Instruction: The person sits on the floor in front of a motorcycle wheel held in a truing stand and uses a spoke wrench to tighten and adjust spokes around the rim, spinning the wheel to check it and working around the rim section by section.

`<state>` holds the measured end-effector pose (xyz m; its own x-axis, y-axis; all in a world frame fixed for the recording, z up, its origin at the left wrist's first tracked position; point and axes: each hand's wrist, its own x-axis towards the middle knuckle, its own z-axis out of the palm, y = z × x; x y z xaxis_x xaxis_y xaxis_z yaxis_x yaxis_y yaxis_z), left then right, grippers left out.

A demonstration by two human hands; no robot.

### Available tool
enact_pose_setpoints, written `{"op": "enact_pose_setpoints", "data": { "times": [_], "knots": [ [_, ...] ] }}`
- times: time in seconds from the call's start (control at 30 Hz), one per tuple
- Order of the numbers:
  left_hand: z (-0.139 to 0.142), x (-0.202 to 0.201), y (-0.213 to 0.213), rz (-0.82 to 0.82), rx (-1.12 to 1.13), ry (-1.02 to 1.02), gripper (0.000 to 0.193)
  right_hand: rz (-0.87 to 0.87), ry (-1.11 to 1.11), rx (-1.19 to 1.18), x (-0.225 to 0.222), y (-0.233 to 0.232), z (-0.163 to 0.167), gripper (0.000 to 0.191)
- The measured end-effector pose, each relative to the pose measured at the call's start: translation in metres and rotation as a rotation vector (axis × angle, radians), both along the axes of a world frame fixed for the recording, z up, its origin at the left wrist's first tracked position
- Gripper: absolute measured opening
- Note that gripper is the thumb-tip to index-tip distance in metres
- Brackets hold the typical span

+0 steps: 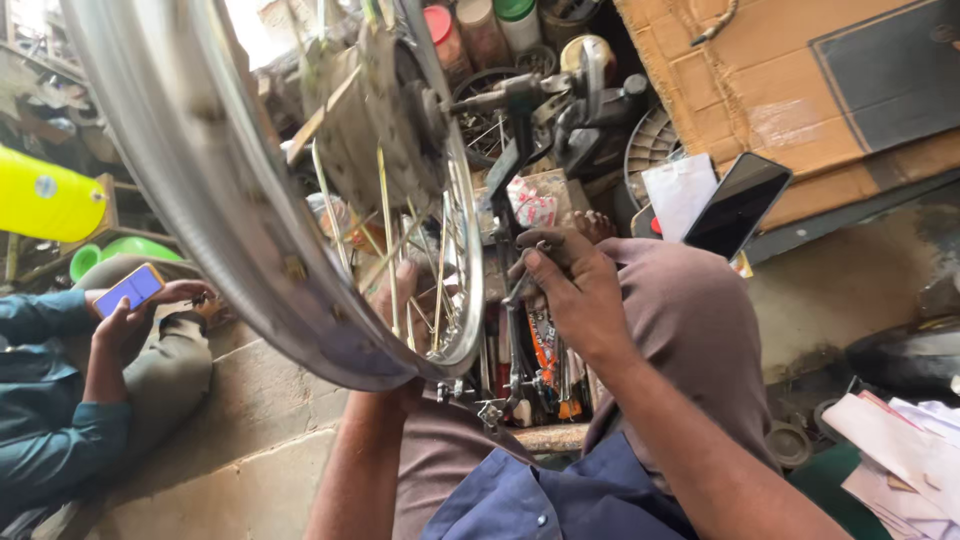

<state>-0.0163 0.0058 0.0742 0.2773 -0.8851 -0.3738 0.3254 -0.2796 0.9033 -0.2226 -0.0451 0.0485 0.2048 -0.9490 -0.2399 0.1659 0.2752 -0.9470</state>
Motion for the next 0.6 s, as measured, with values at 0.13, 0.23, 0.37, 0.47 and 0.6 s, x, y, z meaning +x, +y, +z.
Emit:
{"op": "enact_pose_setpoints", "data": {
  "times": [0.13,0.23,0.37,0.47,0.6],
  "knots": [
    [-0.013,0.001,-0.004,0.046,0.089,0.076,0.043,-0.021,-0.126,-0.073,0.004,0.015,0.014,0.025],
    [-0.022,0.005,-0.005,-0.044,-0.071,0.090,0.043,-0.044,-0.151,-0.158,0.015,0.035,0.005,0.026],
    [-0.029,0.009,-0.002,-0.076,-0.059,-0.126,0.044,-0.049,-0.119,-0.169,0.029,0.048,0.004,0.028],
    [-0.031,0.008,-0.003,-0.052,-0.052,-0.183,0.044,-0.014,-0.025,-0.260,0.032,0.046,0.016,0.030],
    [-0.036,0.004,0.003,0.057,0.057,0.049,0.044,0.109,0.032,0.036,0.027,0.017,0.011,0.035]
  ]
}}
